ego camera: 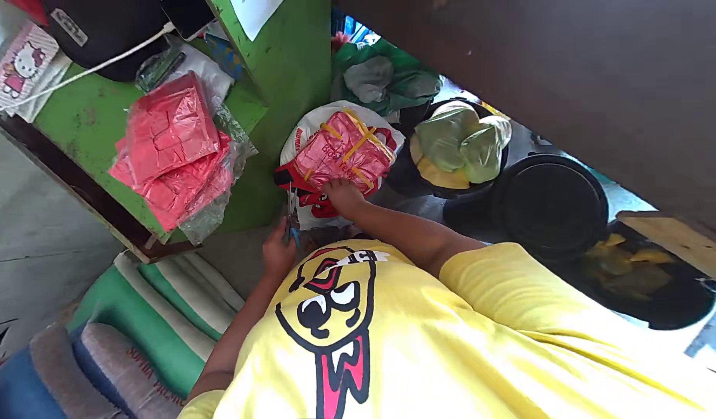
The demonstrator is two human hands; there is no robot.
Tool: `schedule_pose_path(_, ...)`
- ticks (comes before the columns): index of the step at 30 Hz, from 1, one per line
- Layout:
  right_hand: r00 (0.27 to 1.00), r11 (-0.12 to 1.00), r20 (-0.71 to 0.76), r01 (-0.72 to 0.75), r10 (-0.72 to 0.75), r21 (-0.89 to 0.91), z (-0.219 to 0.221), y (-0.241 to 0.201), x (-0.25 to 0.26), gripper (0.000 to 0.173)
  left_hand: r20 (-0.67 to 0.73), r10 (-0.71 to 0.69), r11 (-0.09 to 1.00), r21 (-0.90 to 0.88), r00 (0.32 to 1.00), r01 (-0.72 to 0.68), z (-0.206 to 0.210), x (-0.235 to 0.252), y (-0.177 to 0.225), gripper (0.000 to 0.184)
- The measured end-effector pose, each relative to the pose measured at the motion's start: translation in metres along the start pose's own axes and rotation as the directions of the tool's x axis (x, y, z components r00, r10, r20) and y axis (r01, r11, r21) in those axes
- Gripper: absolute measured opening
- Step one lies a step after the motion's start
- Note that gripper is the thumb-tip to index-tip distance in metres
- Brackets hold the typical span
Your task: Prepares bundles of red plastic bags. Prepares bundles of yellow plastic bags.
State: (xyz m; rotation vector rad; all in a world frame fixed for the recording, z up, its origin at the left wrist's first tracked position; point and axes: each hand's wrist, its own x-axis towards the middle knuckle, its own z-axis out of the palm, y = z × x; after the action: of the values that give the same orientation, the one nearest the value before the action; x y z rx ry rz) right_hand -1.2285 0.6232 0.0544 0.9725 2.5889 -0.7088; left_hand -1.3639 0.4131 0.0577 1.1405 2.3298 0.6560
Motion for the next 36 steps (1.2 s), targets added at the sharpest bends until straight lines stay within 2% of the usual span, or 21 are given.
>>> schedule_pose_path(2,0.999,0.991,0.019,0.026,-0.028,0.131,-0.021,0.007,-0.001,0.031,-0.015,-0.006,1.0,0.01,1.0,0.007,-0.002,0.001,0.003,0.053)
schedule_pose_path(4,0.999,0.956,-0.029,0.041,-0.034,0.291,-0.041,0.017,-0.002,0.032,-0.028,-0.025,1.0,-0.003,0.999,0.025,-0.004,0.0,0.003,0.053)
schedule_pose_path(7,0.967,0.863,-0.251,0.153,-0.031,0.481,-0.08,0.027,-0.02,0.028,-0.075,-0.039,0.999,-0.018,0.996,0.038,-0.006,-0.002,0.002,0.053)
schedule_pose_path(8,0.933,0.808,-0.359,0.216,-0.006,0.548,-0.093,0.03,-0.029,0.027,-0.084,-0.052,0.999,-0.02,0.995,0.051,-0.007,-0.003,0.004,0.053)
schedule_pose_path(10,0.821,0.655,-0.559,0.36,0.115,0.664,-0.108,0.041,-0.039,0.023,-0.091,-0.073,0.997,-0.021,0.993,0.071,-0.007,-0.004,0.005,0.053)
schedule_pose_path(12,0.707,0.516,-0.65,0.46,0.279,0.722,-0.105,0.053,-0.035,0.017,-0.11,-0.057,0.998,-0.033,0.992,0.053,-0.005,-0.003,0.005,0.052)
schedule_pose_path(14,0.669,0.435,-0.589,0.411,0.454,0.802,-0.086,0.061,-0.028,0.019,-0.112,-0.043,0.998,-0.048,0.993,0.038,-0.002,0.0,0.009,0.052)
schedule_pose_path(15,0.677,0.411,-0.508,0.318,0.532,0.854,-0.072,0.063,-0.026,0.025,-0.105,-0.046,0.998,-0.049,0.993,0.041,-0.001,0.002,0.012,0.053)
schedule_pose_path(17,0.711,0.375,-0.256,-0.011,0.655,0.927,-0.043,0.063,-0.027,0.043,-0.081,-0.063,0.997,-0.049,0.995,0.059,-0.001,0.006,0.02,0.054)
schedule_pose_path(19,0.706,0.395,-0.028,-0.362,0.707,0.844,-0.022,0.06,-0.032,0.089,-0.024,-0.087,0.995,-0.041,0.996,0.086,-0.001,0.012,0.03,0.056)
schedule_pose_path(20,0.709,0.456,0.008,-0.462,0.705,0.76,-0.014,0.06,-0.033,0.111,0.016,-0.102,0.994,-0.04,0.995,0.102,-0.002,0.015,0.036,0.056)
schedule_pose_path(21,0.735,0.561,-0.041,-0.479,0.677,0.675,-0.007,0.061,-0.033,0.121,0.051,-0.103,0.994,-0.034,0.993,0.105,-0.002,0.018,0.042,0.057)
schedule_pose_path(23,0.831,0.789,-0.214,-0.359,0.514,0.498,0.0,0.069,-0.03,0.114,0.135,-0.084,0.996,0.011,0.987,0.083,-0.002,0.025,0.053,0.057)
schedule_pose_path(24,0.869,0.866,-0.267,-0.292,0.418,0.406,-0.001,0.076,-0.025,0.11,0.194,-0.081,0.996,0.057,0.978,0.071,-0.001,0.028,0.059,0.056)
schedule_pose_path(26,0.914,0.944,-0.289,-0.215,0.285,0.25,-0.004,0.091,-0.011,0.12,0.318,-0.124,0.982,0.175,0.94,0.071,0.004,0.036,0.07,0.056)
schedule_pose_path(28,0.94,0.954,-0.208,-0.235,0.272,0.184,-0.007,0.1,0.003,0.137,0.405,-0.228,0.947,0.302,0.885,0.106,0.013,0.044,0.082,0.056)
schedule_pose_path(30,0.938,0.953,-0.203,-0.25,0.282,0.169,-0.002,0.102,0.013,0.147,0.387,-0.298,0.913,0.382,0.872,0.142,0.025,0.047,0.088,0.057)
schedule_pose_path(33,0.933,0.939,-0.165,-0.288,0.32,0.188,0.002,0.092,0.018,0.152,0.306,-0.304,0.905,0.39,0.902,0.173,0.04,0.056,0.091,0.058)
schedule_pose_path(36,0.928,0.926,-0.12,-0.328,0.353,0.186,0.003,0.087,0.02,0.153,0.208,-0.203,0.928,0.353,0.957,0.12,0.051,0.07,0.093,0.054)
